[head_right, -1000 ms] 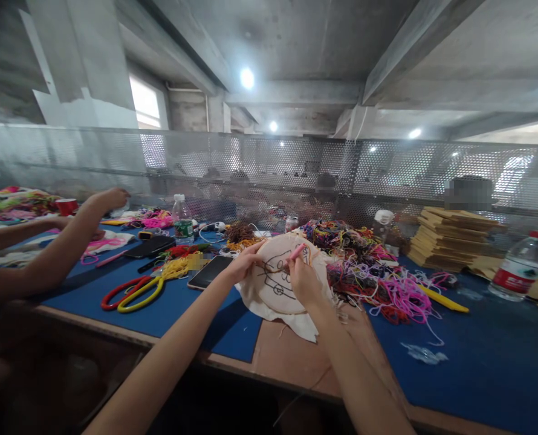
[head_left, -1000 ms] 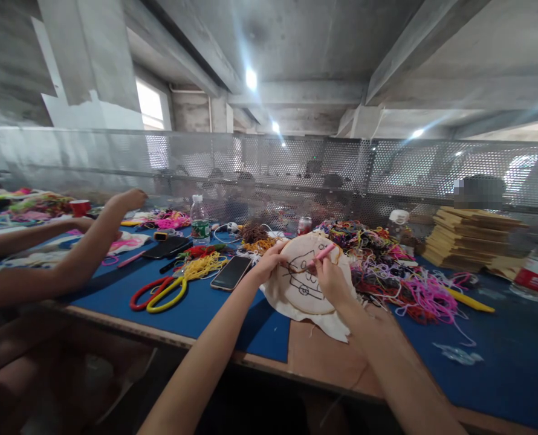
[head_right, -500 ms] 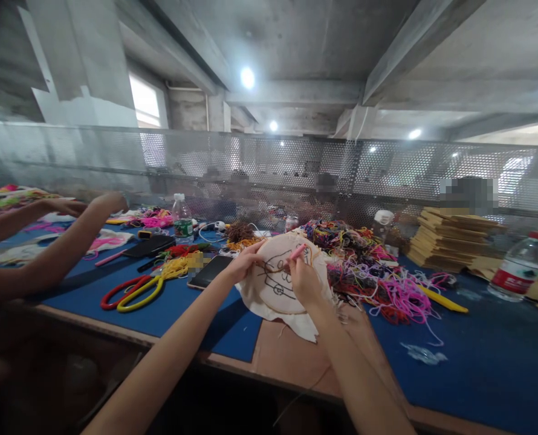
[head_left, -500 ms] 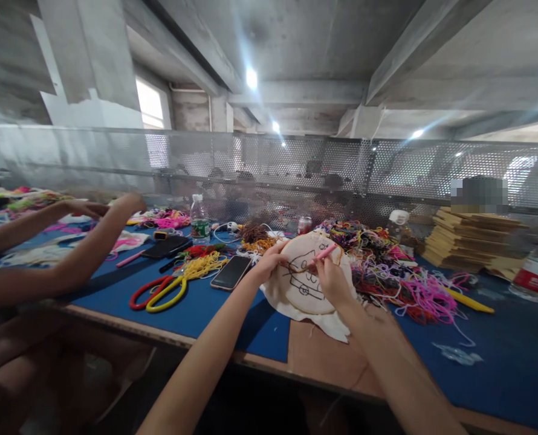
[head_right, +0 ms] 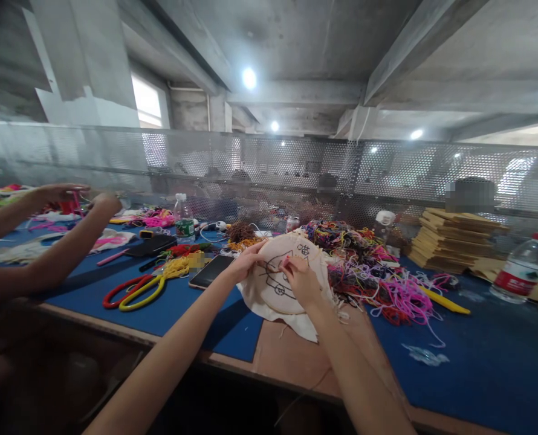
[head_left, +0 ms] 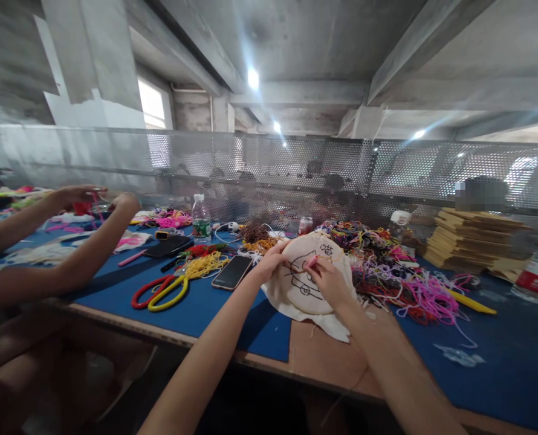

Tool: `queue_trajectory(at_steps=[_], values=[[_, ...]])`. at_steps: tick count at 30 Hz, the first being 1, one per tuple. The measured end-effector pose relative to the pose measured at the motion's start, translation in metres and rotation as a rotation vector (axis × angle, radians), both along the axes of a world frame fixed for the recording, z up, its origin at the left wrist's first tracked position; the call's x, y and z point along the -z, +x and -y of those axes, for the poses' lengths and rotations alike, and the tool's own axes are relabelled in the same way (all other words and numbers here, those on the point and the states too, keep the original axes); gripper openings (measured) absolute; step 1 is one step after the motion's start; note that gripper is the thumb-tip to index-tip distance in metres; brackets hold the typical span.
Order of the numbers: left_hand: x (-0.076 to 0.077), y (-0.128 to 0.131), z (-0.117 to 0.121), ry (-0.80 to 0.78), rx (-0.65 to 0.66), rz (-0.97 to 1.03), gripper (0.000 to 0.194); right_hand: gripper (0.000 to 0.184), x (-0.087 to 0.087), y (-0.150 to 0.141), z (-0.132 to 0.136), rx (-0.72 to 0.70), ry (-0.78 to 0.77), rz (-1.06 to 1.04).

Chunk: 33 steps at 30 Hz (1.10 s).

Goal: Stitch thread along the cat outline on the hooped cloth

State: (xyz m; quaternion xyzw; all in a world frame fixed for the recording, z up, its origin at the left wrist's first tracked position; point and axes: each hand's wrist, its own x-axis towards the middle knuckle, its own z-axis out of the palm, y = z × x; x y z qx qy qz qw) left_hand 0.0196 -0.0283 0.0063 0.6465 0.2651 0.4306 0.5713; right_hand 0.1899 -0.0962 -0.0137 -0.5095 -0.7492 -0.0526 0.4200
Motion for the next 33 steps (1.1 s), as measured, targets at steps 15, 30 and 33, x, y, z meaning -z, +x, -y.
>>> queue_trajectory(at_steps=[15,30,33], values=[[0.008,0.0,-0.01,-0.019,0.011,0.032,0.072,0.032,0.004,0.005,-0.006,0.15,-0.178,-0.216],[0.007,-0.001,-0.009,0.01,0.023,0.018,0.07,0.028,0.003,0.004,-0.005,0.077,-0.074,-0.055],[0.007,-0.001,-0.008,0.022,0.028,0.018,0.07,0.026,0.002,0.003,-0.004,0.024,-0.041,-0.065]])
